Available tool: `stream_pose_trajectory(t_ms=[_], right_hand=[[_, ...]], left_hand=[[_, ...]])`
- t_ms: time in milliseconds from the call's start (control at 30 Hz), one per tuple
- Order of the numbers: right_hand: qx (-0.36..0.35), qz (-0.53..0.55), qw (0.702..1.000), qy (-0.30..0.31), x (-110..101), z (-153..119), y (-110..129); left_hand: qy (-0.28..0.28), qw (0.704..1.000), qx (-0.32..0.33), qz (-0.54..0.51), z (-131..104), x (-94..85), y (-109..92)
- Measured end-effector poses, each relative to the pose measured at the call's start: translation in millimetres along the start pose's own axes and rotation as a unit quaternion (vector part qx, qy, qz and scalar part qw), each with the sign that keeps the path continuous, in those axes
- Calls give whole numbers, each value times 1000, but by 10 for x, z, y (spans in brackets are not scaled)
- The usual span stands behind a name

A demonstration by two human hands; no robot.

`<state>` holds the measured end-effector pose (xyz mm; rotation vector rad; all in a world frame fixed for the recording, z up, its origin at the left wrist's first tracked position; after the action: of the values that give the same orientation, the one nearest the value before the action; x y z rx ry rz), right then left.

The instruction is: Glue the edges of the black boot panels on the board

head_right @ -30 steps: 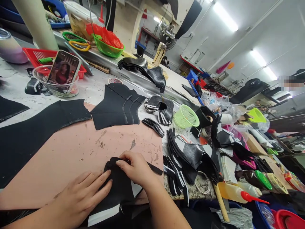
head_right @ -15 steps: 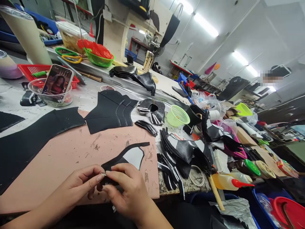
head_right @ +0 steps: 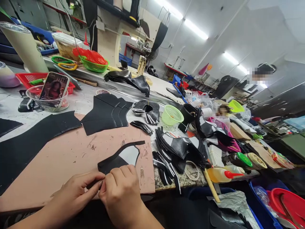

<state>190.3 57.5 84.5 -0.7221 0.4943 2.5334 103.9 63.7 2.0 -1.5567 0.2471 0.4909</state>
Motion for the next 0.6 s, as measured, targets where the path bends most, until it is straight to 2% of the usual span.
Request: stream_pose_trajectory(t_ms=[67,100,167,267,333,367,433,467,500,533,567,600], right_hand=[[-4,-2,1000,-22,-35,-34,0],[19,21,999,-35,-59,-53,-47],[109,110,987,-42,-64,-109,-213],[269,247,931,-5,64,-251,-433],[377,320,869,-6,129,-375,-542],[441,364,820,-24,147,-462,-608],[557,464,684,-83,158,-675,-725],[591,506,617,-119,124,-775,-780],[607,533,569,-154,44,-864,-852],[609,543,549,-183,-82,-943,-943],[605,535,556,-197,-236,-1024,-1045],[603,510,585,-183,-388,-1107,-1138]], left_hand=[[12,1000,-1,-12,-14,22,-16],[21,999,-10,-26,-25,40,-13],[40,997,-32,-60,-49,81,-7],[50,989,-74,-116,-66,143,2],[61,976,-121,-173,-81,222,21],[66,964,-155,-206,-97,270,42],[67,932,-233,-269,-145,345,101],[60,915,-273,-293,-176,363,140],[50,899,-309,-308,-209,363,182],[36,884,-339,-319,-239,347,224],[24,873,-362,-325,-265,322,259],[14,866,-376,-330,-283,295,286]])
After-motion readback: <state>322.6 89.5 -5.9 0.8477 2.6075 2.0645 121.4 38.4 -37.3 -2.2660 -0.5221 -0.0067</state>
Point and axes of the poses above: each hand's wrist, its own z-axis towards the middle knuckle, its own x-axis out of the palm, y = z × x, the point moved 10 cm from there along z, towards the middle knuckle, and after that the axes turned 14 degrees about -y, right-handed, at the moved point
